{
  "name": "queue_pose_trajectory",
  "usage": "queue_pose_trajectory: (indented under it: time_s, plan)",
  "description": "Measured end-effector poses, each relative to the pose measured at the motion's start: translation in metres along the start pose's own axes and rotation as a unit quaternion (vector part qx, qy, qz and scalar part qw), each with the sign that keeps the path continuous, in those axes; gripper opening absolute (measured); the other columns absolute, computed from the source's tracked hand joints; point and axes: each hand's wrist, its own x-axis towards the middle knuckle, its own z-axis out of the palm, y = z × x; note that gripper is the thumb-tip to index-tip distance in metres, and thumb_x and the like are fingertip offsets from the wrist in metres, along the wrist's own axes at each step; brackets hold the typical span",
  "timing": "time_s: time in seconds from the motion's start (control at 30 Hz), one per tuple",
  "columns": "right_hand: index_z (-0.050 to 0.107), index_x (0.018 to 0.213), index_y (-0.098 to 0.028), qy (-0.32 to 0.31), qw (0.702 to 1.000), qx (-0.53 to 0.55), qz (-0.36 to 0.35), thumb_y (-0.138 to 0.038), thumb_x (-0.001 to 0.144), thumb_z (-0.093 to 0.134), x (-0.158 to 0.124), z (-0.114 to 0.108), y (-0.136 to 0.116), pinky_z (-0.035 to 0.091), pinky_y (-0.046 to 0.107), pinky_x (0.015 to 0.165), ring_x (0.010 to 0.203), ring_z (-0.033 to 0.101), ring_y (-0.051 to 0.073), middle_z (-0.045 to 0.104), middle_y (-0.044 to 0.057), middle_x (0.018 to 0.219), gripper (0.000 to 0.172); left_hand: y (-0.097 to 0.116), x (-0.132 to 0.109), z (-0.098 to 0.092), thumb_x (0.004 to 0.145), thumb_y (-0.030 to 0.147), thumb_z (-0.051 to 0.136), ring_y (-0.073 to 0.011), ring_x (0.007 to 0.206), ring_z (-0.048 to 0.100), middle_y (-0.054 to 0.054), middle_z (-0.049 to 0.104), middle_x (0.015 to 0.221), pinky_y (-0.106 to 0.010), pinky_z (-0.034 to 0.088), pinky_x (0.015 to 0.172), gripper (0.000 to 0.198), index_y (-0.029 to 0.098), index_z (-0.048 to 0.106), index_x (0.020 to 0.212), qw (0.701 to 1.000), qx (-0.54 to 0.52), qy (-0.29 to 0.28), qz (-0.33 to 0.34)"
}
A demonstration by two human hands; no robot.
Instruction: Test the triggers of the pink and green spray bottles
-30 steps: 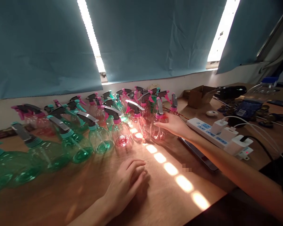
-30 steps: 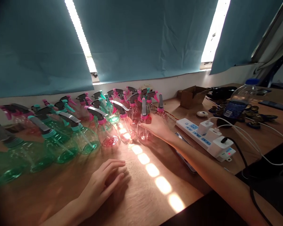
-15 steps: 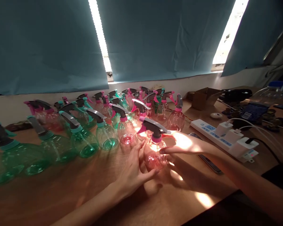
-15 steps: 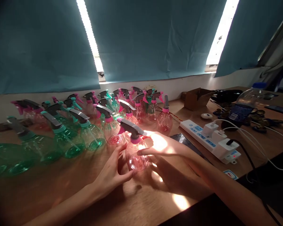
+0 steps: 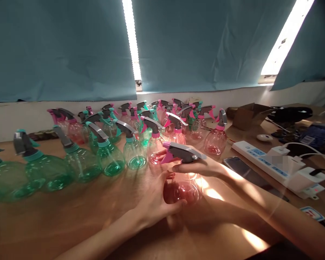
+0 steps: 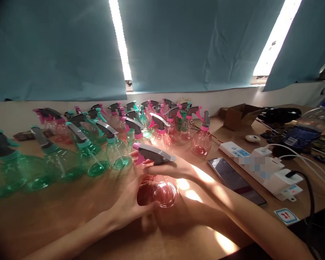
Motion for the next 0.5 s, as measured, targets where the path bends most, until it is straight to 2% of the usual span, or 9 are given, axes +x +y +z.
queue_pose_trajectory:
  time_s: [0.03,0.07,0.13,0.23,0.33,0.5]
  plan:
    - [0.058,0.127,-0.043,0.031,0.998,-0.039,-0.047,-0.029,0.071,0.08,-0.005,0.002,0.002,0.029,0.038,0.118,0.135,0.044,0.022,0.05,-0.007,0.144,0.061,-0.001,-0.002,-0.002,0.077,0.04,0.074,-0.0313,0.112,0.059,-0.013,0.057,0.127,-0.049,0.049,0.096,0.063,0.022,0.044,0.129,1.0,0.006,0.003,-0.006]
    - [0.055,0.129,-0.047,0.044,0.995,-0.06,-0.067,-0.026,0.078,0.073,-0.009,0.004,0.004,0.033,0.036,0.116,0.133,0.047,0.02,0.05,-0.01,0.143,0.058,-0.002,-0.004,-0.005,0.077,0.039,0.074,-0.0314,0.113,0.059,-0.014,0.055,0.129,-0.049,0.049,0.096,0.065,0.022,0.042,0.131,1.0,0.016,0.006,-0.011]
    - [0.053,0.131,-0.048,0.053,0.992,-0.104,-0.052,-0.022,0.083,0.067,-0.013,0.007,0.008,0.038,0.037,0.114,0.131,0.049,0.02,0.052,-0.01,0.142,0.057,-0.006,-0.008,-0.012,0.079,0.035,0.072,-0.0309,0.117,0.057,-0.014,0.053,0.133,-0.049,0.047,0.099,0.065,0.022,0.039,0.134,0.999,0.039,0.003,-0.011]
    - [0.054,0.13,-0.047,0.081,0.986,-0.138,-0.043,-0.022,0.074,0.075,-0.009,0.011,0.01,0.039,0.041,0.113,0.131,0.05,0.025,0.056,-0.007,0.138,0.065,-0.012,-0.017,-0.024,0.084,0.031,0.066,-0.0297,0.122,0.053,-0.012,0.053,0.134,-0.047,0.045,0.102,0.058,0.022,0.04,0.136,0.995,0.1,0.0,0.006]
    - [0.052,0.132,-0.046,0.104,0.983,-0.141,-0.052,-0.021,0.07,0.076,-0.002,0.015,0.009,0.038,0.045,0.113,0.135,0.044,0.026,0.057,-0.006,0.136,0.071,-0.018,-0.027,-0.033,0.085,0.03,0.063,-0.0297,0.12,0.054,-0.011,0.055,0.132,-0.047,0.045,0.101,0.053,0.024,0.044,0.134,0.983,0.182,0.007,0.012]
    - [0.052,0.134,-0.043,0.126,0.982,-0.129,-0.058,-0.027,0.077,0.067,-0.003,0.021,0.011,0.044,0.045,0.108,0.134,0.046,0.027,0.058,-0.004,0.135,0.061,-0.024,-0.036,-0.037,0.09,0.031,0.058,-0.0289,0.127,0.048,-0.011,0.051,0.138,-0.046,0.041,0.106,0.052,0.023,0.041,0.138,0.968,0.251,0.003,0.015]
